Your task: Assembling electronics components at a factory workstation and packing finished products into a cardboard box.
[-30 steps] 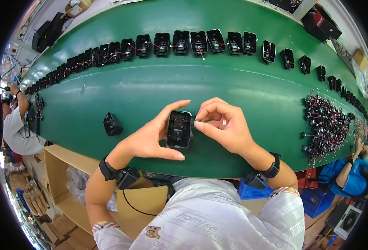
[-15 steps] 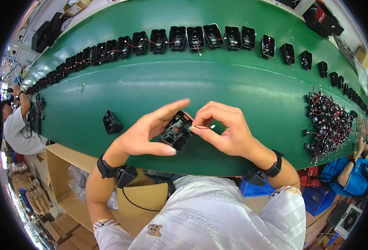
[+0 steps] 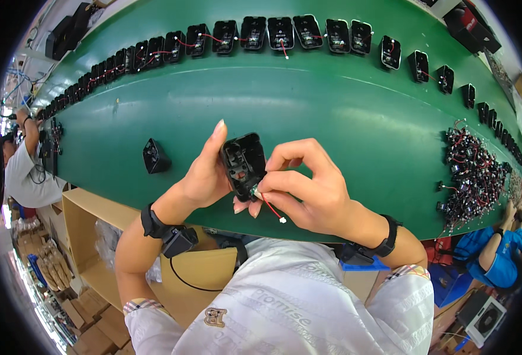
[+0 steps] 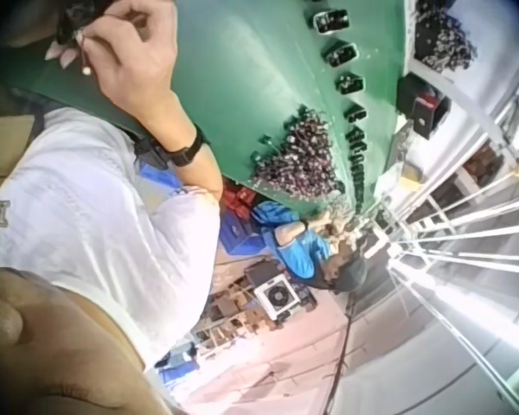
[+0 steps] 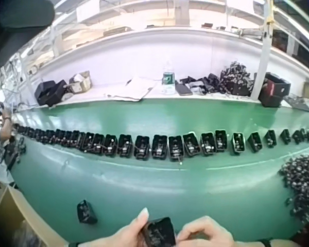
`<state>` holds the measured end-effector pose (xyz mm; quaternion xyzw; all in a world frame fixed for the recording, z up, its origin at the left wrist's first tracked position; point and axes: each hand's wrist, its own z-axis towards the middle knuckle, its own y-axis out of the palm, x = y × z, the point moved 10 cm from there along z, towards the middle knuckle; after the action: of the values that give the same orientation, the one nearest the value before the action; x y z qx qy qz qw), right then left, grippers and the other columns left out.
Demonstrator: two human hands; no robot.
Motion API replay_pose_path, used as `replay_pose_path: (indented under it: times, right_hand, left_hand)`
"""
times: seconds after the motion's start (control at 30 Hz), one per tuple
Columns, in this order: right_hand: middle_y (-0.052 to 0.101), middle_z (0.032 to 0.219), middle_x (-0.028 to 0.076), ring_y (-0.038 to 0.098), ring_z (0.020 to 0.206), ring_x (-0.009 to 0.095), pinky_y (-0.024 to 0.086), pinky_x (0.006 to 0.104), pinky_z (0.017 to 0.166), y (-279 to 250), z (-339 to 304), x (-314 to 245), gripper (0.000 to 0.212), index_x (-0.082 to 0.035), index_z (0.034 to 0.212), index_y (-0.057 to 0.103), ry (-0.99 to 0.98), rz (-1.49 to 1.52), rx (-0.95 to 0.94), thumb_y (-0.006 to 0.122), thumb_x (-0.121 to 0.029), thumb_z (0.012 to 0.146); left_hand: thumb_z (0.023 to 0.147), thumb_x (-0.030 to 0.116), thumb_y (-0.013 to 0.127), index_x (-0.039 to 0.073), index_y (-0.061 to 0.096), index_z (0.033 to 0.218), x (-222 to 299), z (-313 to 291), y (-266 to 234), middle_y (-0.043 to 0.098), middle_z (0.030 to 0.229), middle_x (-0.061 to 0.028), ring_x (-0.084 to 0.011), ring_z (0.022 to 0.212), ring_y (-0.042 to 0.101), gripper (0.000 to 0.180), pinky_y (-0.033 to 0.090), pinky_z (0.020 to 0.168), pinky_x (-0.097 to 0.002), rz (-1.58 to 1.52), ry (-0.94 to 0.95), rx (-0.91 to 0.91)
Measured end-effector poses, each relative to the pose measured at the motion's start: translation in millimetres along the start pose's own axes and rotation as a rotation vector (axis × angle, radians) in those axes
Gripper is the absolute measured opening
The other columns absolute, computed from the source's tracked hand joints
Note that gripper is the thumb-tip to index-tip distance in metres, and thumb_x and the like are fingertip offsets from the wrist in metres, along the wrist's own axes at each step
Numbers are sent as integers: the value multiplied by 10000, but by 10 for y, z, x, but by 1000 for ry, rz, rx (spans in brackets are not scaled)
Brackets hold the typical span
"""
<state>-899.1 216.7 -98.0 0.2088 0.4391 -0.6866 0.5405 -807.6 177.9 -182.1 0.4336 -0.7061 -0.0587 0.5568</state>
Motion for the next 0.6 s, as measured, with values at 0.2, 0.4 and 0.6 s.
replay_pose_path:
  times: [0.2, 0.4, 0.6]
  right_hand:
    - [553, 1065, 114, 569, 890, 215, 467, 300, 686, 38, 1, 45, 225, -71, 890, 668, 43, -31, 25, 748, 11, 696]
    - [554, 1111, 126, 548, 971, 282, 478, 376, 766, 49, 13, -104, 232, -76, 835, 659, -86, -216, 42, 755, -7, 636]
    - [554, 1173, 142, 548, 1035, 331, 472, 413, 834, 41, 32, -105, 227, -66, 813, 644, -39, -312, 45, 755, -27, 619]
  left_hand:
    - [944, 682, 78, 7, 578, 962, -166, 20, 28, 658, 714, -158, -210, 497, 589, 840, 443, 436, -274, 43, -55, -82]
    - [945, 674, 59, 0, 569, 979, -163, 15, 39, 655, 724, -146, -217, 516, 611, 846, 447, 429, -269, 137, -66, -71]
    - [954, 666, 85, 19, 628, 835, -118, 7, 41, 670, 673, -97, -138, 520, 620, 853, 447, 451, -224, 290, -33, 49]
